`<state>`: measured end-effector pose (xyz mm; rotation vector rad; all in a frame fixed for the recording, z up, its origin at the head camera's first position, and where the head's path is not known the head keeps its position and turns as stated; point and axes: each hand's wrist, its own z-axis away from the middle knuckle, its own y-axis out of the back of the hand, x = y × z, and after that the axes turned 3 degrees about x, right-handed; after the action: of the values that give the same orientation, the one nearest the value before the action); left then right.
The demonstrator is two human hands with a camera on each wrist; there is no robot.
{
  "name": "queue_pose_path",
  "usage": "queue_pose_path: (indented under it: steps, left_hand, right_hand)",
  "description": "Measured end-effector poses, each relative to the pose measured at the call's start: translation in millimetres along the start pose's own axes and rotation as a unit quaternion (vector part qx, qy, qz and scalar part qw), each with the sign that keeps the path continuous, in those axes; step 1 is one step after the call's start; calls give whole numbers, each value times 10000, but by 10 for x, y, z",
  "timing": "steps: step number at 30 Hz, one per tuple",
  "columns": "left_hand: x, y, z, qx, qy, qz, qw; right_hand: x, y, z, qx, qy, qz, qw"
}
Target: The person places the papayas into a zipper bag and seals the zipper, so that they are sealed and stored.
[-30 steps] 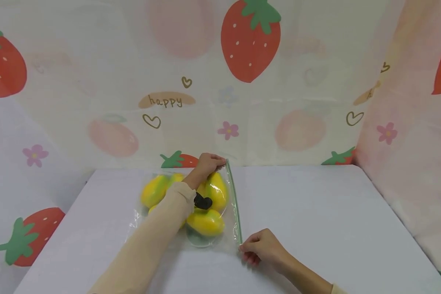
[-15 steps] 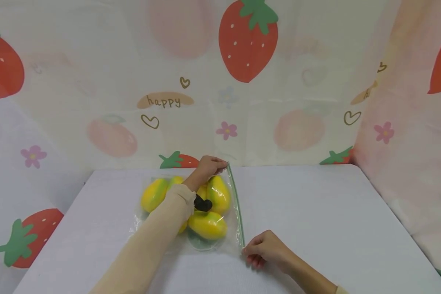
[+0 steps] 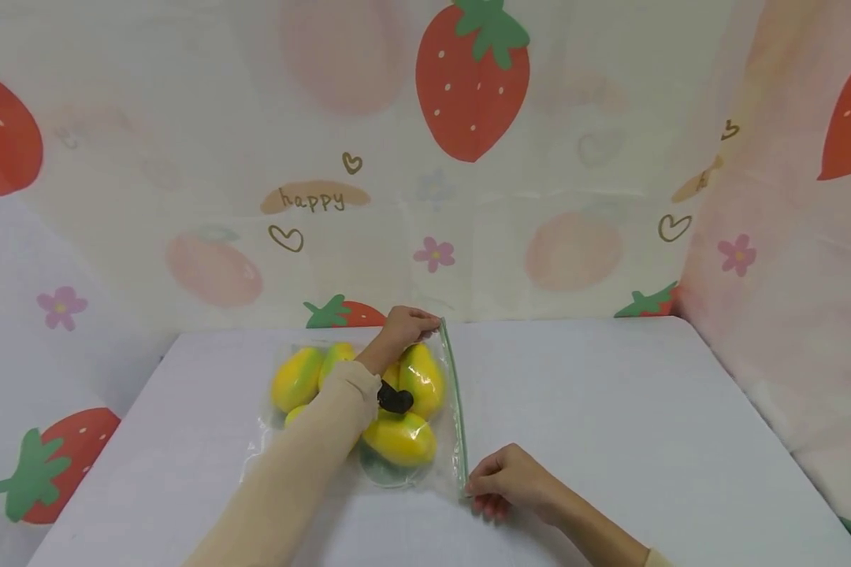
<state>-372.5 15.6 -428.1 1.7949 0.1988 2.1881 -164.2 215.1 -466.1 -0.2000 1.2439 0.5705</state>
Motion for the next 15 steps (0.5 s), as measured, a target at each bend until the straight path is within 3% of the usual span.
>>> queue_pose_path:
  steps: [5,11,15]
  left_hand:
    - [-37,14,19,65,-211,-441,9988]
    - [-13,46,43,55,-445,-1327,9901]
    - [-1,120,82,23,-477,-1483,9878]
  right_hand:
    - [-2,32,-58,-103,-11,94,9999]
    - [5,90,-114,-214,107,-15,9997]
    - [1,136,-133,-175,111,-12,9998]
